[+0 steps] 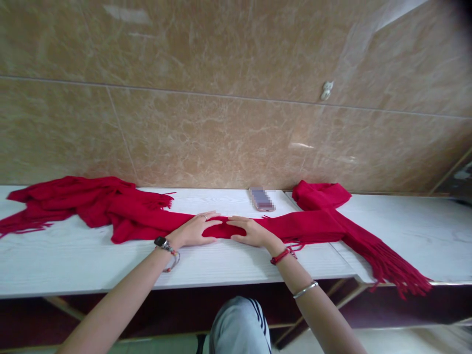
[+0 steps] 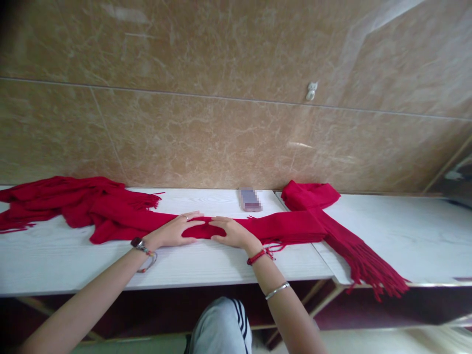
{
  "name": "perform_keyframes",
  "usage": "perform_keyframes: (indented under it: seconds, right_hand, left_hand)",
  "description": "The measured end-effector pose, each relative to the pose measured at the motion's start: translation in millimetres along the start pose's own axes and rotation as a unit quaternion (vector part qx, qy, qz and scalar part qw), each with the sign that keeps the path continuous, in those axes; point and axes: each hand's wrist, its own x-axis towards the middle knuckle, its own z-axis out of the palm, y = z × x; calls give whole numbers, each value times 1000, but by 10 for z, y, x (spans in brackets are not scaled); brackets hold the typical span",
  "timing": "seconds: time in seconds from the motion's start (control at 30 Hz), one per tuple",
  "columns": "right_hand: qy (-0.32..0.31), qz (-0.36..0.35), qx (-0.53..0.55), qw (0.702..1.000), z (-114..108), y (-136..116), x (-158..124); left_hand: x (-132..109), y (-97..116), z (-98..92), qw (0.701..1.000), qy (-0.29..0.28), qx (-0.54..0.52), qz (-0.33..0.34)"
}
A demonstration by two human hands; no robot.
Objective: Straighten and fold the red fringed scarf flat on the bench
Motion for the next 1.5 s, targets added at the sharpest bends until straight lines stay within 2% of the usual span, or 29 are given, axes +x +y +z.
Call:
perform_keyframes:
  seconds: [0.1,0.23,0.33,0.47,0.57,0.73,0.93,1.27,1.37,1.5]
  right_hand:
    - [-49,3,9,999,-17,1,-8]
    - [-75,19,-24,997,24,26,-4]
    - [-78,25,-45,996,45,30,-4]
    - [-50,12,-29,998,21,19,-15]
    - [-29,-4,-10,1000,4,9,-23]
    - [-24,5,-42,999,25,15,-18]
    - [-17,-20,-93,995,82,81,0]
    - [42,-26,-158,986,96,115,-2]
    - [24,-26,-168,985,95,112,-14]
    - [-47,-16,-133,990,106,115,-24]
  left_hand:
    - [-7,-16,2,999,-38,-13,0]
    - [12,-78,89,994,-101,-2,-33]
    - [5,-82,100,995,-91,4,-33]
    - [-34,-43,25,999,-36,-1,12]
    - [-46,-33,-11,1000,-6,-6,12]
    - [-43,-37,-6,999,-32,-8,10]
    - [-25,-22,20,999,-35,0,9]
    - [15,-93,44,997,-35,66,16]
    - [-1,-101,29,996,-35,84,16]
    - [-24,-180,81,995,-91,26,17]
